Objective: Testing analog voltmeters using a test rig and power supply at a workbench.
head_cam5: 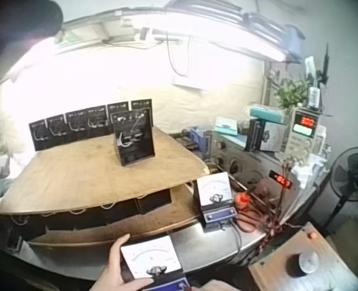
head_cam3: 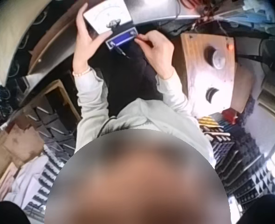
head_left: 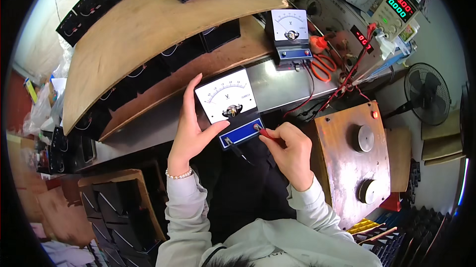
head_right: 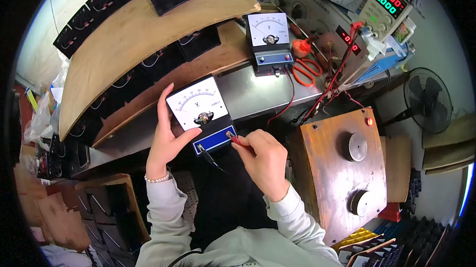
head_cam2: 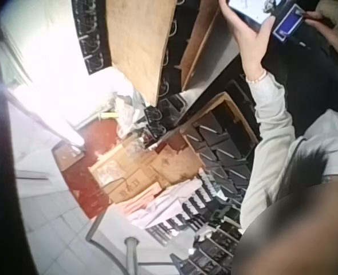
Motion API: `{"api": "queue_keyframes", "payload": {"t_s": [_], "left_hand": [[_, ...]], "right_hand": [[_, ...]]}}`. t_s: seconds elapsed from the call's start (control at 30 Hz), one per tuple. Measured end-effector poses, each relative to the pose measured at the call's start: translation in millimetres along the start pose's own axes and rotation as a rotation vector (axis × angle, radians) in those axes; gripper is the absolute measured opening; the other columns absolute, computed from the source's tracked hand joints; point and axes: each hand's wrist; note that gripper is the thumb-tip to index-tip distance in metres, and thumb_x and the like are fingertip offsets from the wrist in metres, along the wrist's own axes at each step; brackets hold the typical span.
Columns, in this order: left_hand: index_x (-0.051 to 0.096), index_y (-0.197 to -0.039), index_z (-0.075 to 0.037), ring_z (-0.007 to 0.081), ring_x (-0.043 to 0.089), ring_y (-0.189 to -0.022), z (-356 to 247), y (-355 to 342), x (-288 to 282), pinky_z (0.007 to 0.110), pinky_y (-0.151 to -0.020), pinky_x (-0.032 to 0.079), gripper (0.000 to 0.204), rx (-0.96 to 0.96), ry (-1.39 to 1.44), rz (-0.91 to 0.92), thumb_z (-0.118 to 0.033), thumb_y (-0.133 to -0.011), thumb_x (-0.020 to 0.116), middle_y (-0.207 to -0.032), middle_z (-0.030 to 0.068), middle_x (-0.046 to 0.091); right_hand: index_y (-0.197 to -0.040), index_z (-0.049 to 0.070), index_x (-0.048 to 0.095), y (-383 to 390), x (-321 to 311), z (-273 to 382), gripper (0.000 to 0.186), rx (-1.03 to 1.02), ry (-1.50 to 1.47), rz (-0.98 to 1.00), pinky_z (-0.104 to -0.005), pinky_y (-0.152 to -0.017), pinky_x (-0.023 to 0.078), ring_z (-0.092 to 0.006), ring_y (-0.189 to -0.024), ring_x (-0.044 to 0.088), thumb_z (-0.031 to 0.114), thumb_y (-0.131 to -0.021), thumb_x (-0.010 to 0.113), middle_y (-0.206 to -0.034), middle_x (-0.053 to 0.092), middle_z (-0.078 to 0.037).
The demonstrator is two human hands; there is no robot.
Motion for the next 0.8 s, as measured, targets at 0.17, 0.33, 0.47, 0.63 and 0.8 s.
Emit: {"api": "queue_keyframes", "payload": {"t_s": [0.17,0.33,0.47,0.63,0.8], "left_hand": [[0.023,-0.158,-0.009,0.0243,0.051,-0.131,-2,-2,5,0.039,-0.108,0.044,0.101,-0.014,-0.019,0.006,0.003,-0.076,0.081,-0.144,0.0169,0.048],[0.015,-0.16,-0.016,0.0254,0.051,-0.133,0,-5,1,0.039,-0.107,0.047,0.107,-0.007,0.005,0.034,0.007,-0.078,0.079,-0.147,0.0156,0.044],[0.021,-0.159,-0.01,0.0224,0.051,-0.131,-6,5,-7,0.038,-0.109,0.045,0.104,-0.008,0.086,-0.011,0.006,-0.076,0.081,-0.143,0.0145,0.048],[0.026,-0.158,-0.01,0.0232,0.051,-0.13,-9,2,7,0.038,-0.107,0.046,0.104,-0.029,0.059,0.007,0.003,-0.073,0.084,-0.141,0.0141,0.05],[0.036,-0.152,-0.003,0.0382,0.046,-0.133,-18,37,67,0.044,-0.101,0.049,0.094,0.302,-0.623,-0.036,-0.012,-0.072,0.086,-0.144,0.0203,0.045]], "right_hand": [[-0.09,-0.003,0.069,1,7,0,0.018,0.164,-0.106,-0.01,-0.0251,-0.059,0.049,-0.0111,-0.065,0.06,-0.002,-0.078,0.082,-0.076,0.064,-0.007],[-0.097,0.0,0.07,3,7,-6,0.024,0.125,-0.181,-0.008,-0.0254,-0.06,0.05,-0.0139,-0.068,0.061,0.0,-0.077,0.083,-0.085,0.065,-0.007],[-0.1,0.001,0.071,-1,13,5,0.029,0.078,-0.241,-0.012,-0.0277,-0.065,0.053,-0.0179,-0.078,0.063,0.003,-0.075,0.085,-0.102,0.065,-0.009],[-0.13,0.0,0.06,-1,12,9,0.067,0.0,-0.128,-0.037,-0.0295,-0.08,0.056,-0.0254,-0.111,0.063,0.008,-0.071,0.089,-0.133,0.057,-0.015],[-0.151,-0.013,0.02,35,19,-2,0.122,0.042,0.067,-0.02,-0.051,-0.111,0.037,-0.0504,-0.133,0.044,0.035,-0.064,0.09,-0.144,0.041,-0.034]]}}
Point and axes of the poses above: each hand's wrist, its own y-axis away from the middle knuckle, its own x-axis out of the palm, z = x × y
